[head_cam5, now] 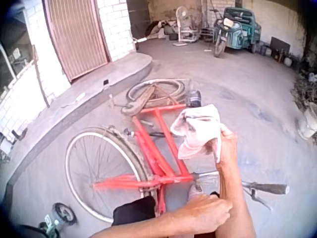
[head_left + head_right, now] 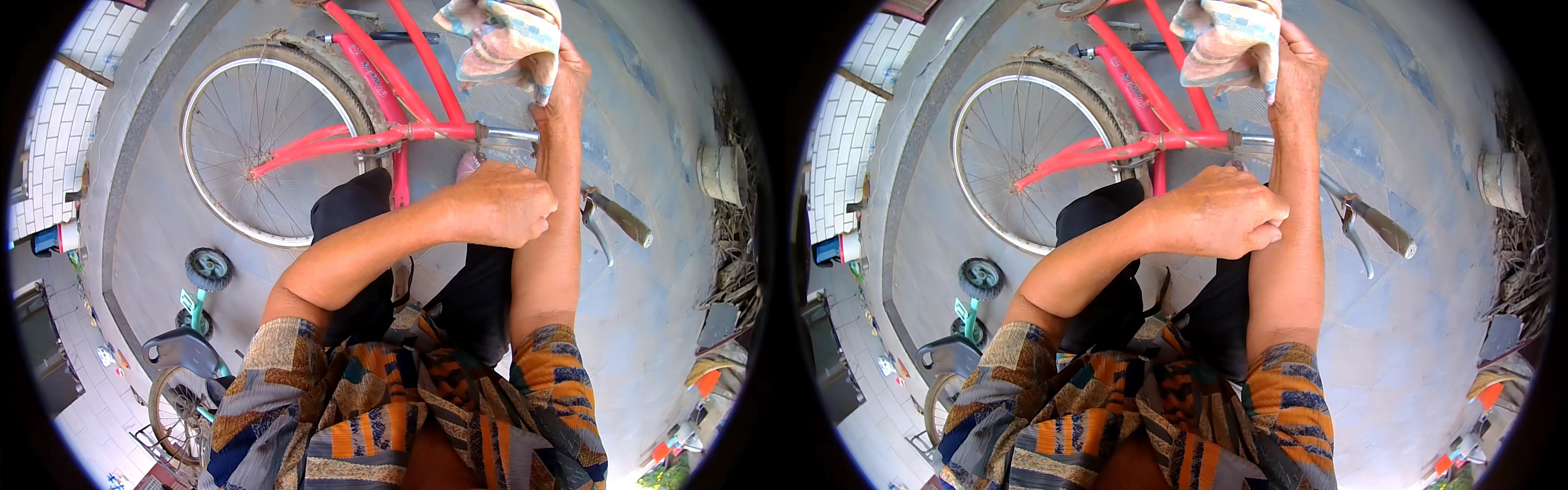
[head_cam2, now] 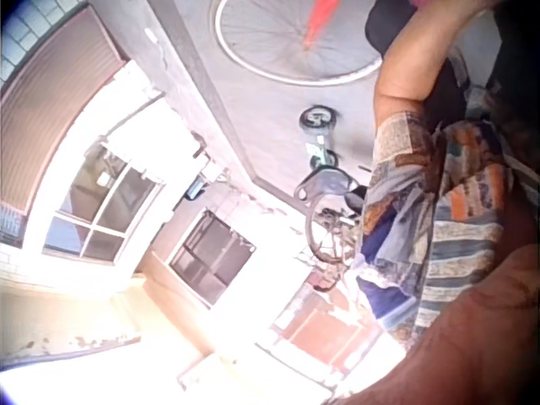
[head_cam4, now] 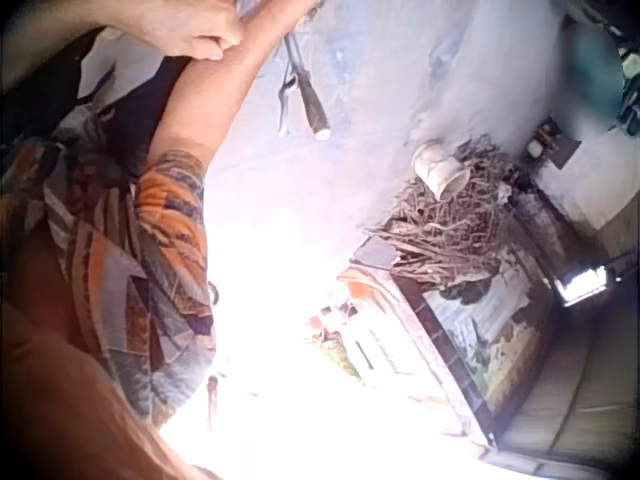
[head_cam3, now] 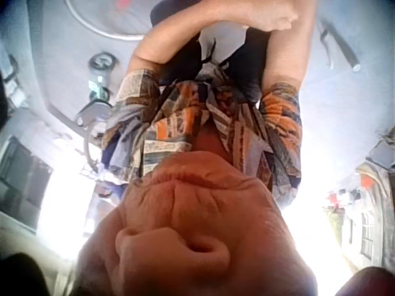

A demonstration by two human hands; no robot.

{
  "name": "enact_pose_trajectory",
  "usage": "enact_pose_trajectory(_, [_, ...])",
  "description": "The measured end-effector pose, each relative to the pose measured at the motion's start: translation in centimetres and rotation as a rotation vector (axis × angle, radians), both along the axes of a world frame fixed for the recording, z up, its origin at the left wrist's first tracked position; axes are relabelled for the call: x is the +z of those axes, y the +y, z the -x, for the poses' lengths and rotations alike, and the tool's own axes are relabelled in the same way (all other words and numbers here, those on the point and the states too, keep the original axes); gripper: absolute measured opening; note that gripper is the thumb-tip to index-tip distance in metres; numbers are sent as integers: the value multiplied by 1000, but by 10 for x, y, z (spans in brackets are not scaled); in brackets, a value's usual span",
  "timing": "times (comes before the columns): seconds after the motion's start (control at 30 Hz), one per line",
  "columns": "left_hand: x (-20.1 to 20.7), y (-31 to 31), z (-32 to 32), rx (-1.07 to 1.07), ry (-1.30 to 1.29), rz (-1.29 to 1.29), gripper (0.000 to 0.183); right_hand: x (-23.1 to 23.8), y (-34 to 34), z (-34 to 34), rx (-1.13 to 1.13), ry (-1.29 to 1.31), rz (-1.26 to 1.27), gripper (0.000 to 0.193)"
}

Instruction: The person wipes the wheels and frame of a red bicycle using a cloth while sitting on a stool.

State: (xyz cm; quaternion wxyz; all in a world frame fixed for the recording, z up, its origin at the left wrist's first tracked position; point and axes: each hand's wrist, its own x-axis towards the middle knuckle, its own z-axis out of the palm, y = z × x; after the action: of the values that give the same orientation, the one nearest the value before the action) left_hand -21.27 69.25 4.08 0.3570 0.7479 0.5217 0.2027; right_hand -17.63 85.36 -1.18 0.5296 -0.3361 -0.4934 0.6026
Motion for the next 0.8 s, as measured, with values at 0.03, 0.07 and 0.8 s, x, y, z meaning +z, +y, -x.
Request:
enact_pose_trajectory(0.03, [-4, 0, 4, -13, 12, 3, 24, 0, 2, 2, 8, -115, -83, 21])
enact_pose_trajectory(0.07, [-7, 0, 8, -26, 29, 17, 24, 1, 3, 4, 3, -235, -152, 22])
enact_pose_trajectory(0.8, [-70, -12, 0, -319, 668, 88, 22, -7, 1, 53, 192, 202, 170, 27])
